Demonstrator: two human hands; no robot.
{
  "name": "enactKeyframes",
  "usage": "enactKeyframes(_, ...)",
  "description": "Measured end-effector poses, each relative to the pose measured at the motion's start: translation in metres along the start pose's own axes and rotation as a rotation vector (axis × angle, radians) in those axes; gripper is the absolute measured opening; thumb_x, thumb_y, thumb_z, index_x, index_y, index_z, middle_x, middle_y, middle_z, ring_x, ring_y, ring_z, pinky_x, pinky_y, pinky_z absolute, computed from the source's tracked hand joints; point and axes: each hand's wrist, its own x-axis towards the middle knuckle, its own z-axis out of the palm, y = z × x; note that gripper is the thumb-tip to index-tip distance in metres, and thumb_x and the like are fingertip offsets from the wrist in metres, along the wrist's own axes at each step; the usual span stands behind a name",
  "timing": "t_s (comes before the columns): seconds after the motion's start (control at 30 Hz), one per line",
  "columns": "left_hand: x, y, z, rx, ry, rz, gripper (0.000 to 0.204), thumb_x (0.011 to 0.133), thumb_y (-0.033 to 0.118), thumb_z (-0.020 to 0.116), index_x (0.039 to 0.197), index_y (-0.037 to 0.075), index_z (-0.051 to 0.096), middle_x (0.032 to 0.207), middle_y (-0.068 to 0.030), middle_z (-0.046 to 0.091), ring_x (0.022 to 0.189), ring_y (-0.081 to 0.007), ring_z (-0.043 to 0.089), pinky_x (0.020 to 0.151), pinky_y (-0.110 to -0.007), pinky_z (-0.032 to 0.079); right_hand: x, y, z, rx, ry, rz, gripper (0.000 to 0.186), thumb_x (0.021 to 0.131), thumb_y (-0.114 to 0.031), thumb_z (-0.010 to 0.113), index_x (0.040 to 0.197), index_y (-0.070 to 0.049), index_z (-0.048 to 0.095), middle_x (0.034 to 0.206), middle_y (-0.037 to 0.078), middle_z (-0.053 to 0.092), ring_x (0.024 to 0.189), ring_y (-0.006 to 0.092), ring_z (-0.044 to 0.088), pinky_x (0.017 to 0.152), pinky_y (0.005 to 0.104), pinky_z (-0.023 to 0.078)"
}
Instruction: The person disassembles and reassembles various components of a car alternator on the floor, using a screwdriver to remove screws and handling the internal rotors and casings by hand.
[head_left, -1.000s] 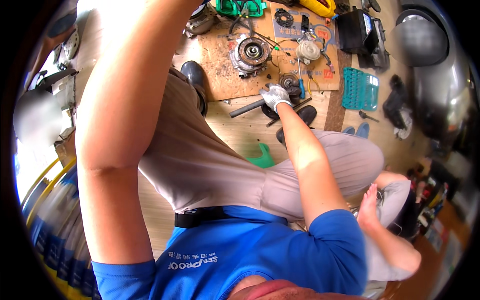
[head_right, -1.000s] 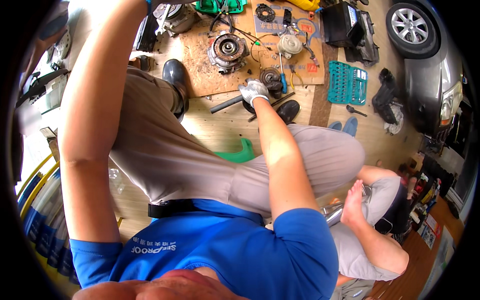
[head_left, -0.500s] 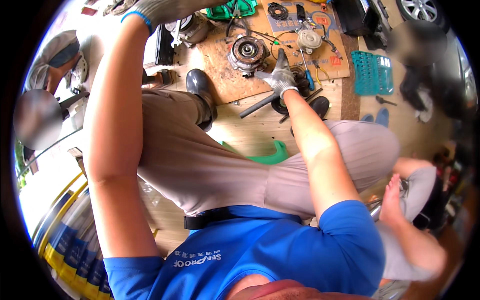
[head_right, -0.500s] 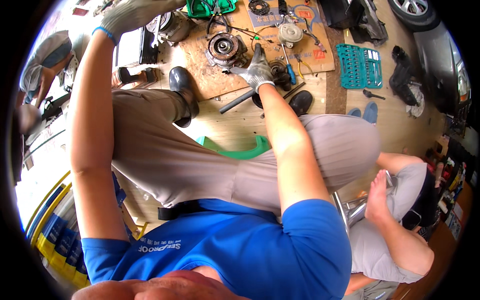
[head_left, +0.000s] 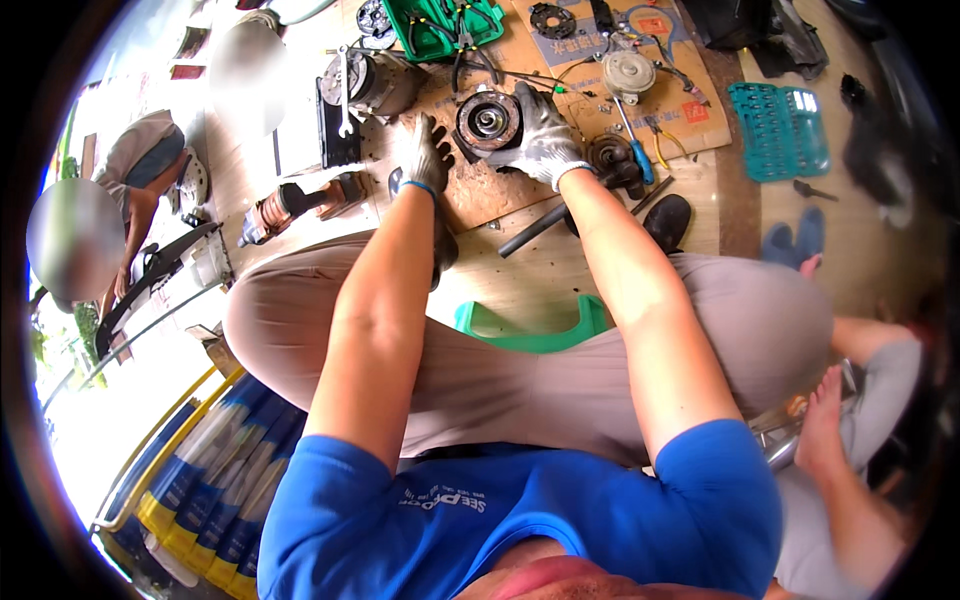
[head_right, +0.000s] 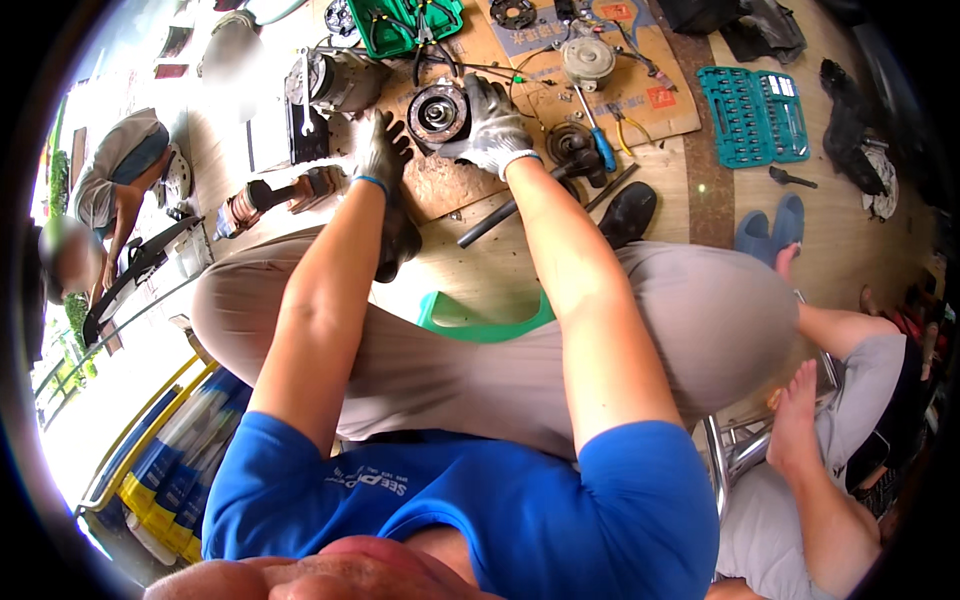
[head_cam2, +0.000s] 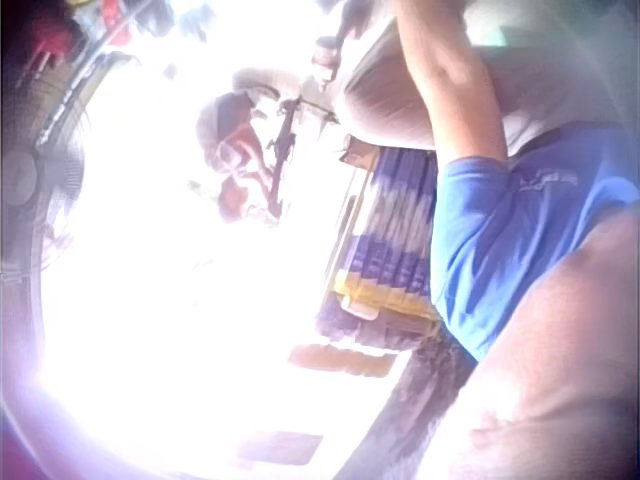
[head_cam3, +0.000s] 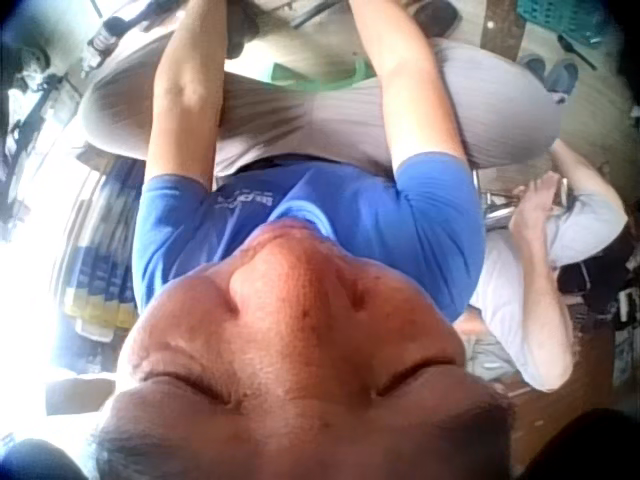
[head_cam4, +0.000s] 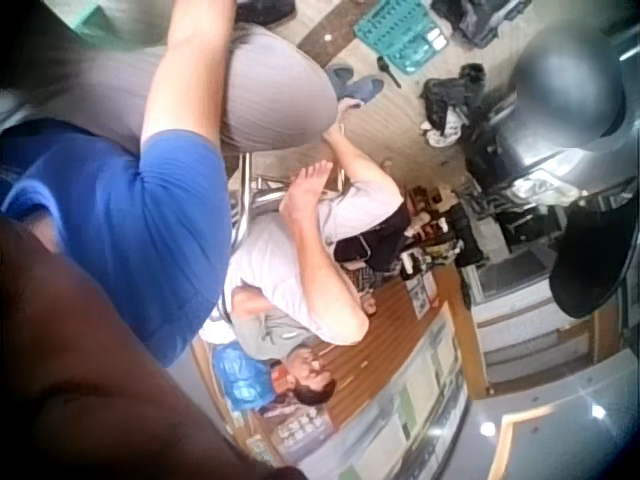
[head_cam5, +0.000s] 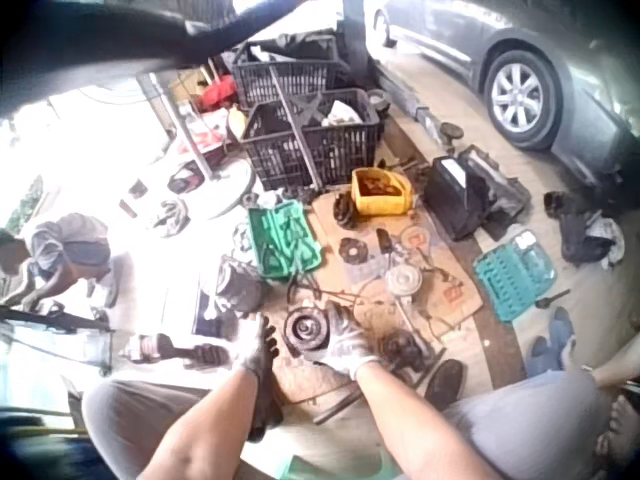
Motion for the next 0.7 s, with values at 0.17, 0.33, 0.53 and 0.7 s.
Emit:
enactKeyframes(0.17,0.055,-0.032,0.011,-0.268,-0.261,-0.040,0.061,0.112,0.051,0.036,0.144,0.002,0.054,0.144,-0.0113,0.062,0.129,-0.0239,0.059,0.111,-0.037,0.046,0.033,0.015,0.024,0.002,0.144,-0.367,0.142,0.061,-0.090,0.072,0.166,-0.014,0.012,0.172,0.015,0.013,0.159,0.0309,0.013,0.124,0.0404,0.034)
enactKeyframes(0.33,0.054,-0.007,0.031,-0.416,-0.358,-0.044,0.066,0.105,0.057,0.048,0.145,0.004,0.054,0.145,-0.0147,0.059,0.129,-0.0308,0.060,0.112,-0.045,0.048,0.063,0.017,0.022,0.256,0.224,-0.230,0.138,0.054,-0.091,0.074,0.159,-0.011,0.032,0.164,0.018,0.033,0.144,0.0305,0.045,0.118,0.0413,0.043)
enactKeyframes(0.53,0.036,0.056,0.081,-0.013,-0.386,-0.061,0.060,0.104,0.055,0.055,0.139,0.007,0.058,0.132,-0.0118,0.068,0.121,-0.0258,0.064,0.105,-0.041,0.050,0.073,0.026,0.001,1.168,0.541,-0.167,0.102,0.071,-0.100,0.050,0.091,-0.003,0.072,0.076,0.004,0.071,0.063,0.0170,0.063,0.060,0.0341,0.049)
enactKeyframes(0.7,-0.013,0.128,0.110,1.348,-0.500,0.437,0.053,0.108,0.040,0.051,0.148,0.007,0.056,0.139,-0.0134,0.064,0.129,-0.0255,0.058,0.113,-0.034,0.041,0.036,0.004,0.021,2.055,-0.106,0.246,0.083,0.095,-0.079,0.043,0.141,-0.012,0.060,0.130,0.009,0.069,0.115,0.0226,0.066,0.095,0.0396,0.055)
